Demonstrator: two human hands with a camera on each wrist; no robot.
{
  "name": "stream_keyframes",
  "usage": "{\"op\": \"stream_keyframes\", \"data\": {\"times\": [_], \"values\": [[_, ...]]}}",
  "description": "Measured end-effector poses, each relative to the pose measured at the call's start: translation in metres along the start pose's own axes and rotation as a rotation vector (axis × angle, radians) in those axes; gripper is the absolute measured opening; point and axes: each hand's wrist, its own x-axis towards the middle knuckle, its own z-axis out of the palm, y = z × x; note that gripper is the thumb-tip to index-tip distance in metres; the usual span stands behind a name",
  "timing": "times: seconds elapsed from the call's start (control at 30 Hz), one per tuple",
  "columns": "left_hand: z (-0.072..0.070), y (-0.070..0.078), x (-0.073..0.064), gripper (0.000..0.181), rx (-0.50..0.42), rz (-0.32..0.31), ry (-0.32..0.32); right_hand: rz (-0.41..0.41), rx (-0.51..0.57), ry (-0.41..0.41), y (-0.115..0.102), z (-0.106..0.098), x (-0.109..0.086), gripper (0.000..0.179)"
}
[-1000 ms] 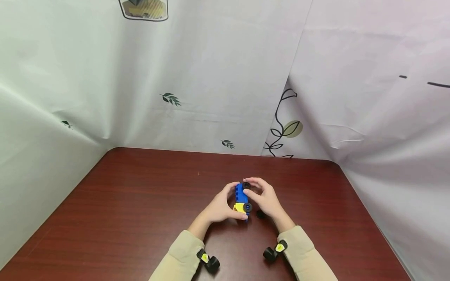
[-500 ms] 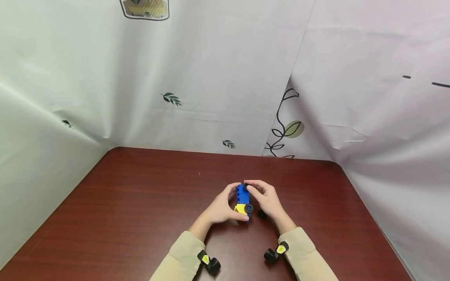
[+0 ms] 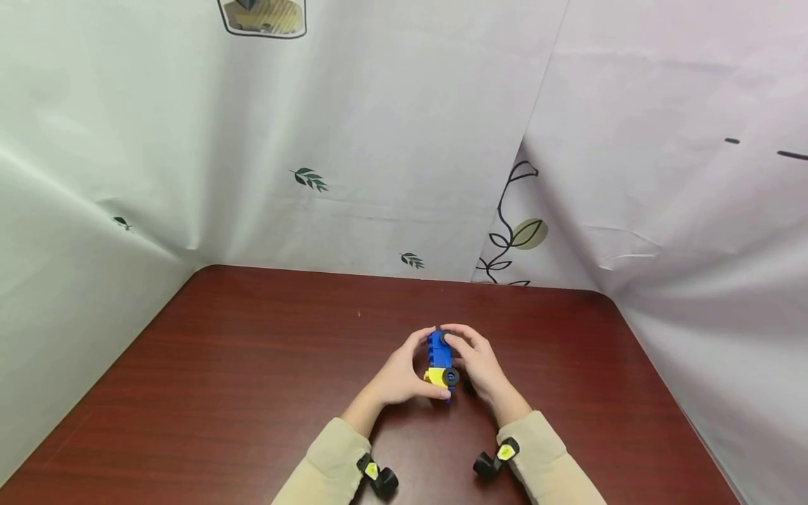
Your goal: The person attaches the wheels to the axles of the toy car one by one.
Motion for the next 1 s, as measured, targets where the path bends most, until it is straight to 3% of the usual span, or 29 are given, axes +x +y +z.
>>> {"op": "stream_keyframes", "data": {"times": [0.23,0.43,1.0], "values": [[0.0016,-0.0007,0.0009,0.103,0.024,0.011,0.006,0.074,0.139,-0.062,-0.0015,0.0009,-0.0026,0.044],[0.0028,-0.0017,0.0022,0.103,0.034,0.024,-0.002,0.110,0.205,-0.061,-0.0024,0.0013,-0.0005,0.041],[0.0038,-0.0005,0.0030,0.102,0.030,0.045,0.004,0.108,0.212,-0.072,-0.0035,0.0002,0.0000,0.043]]}}
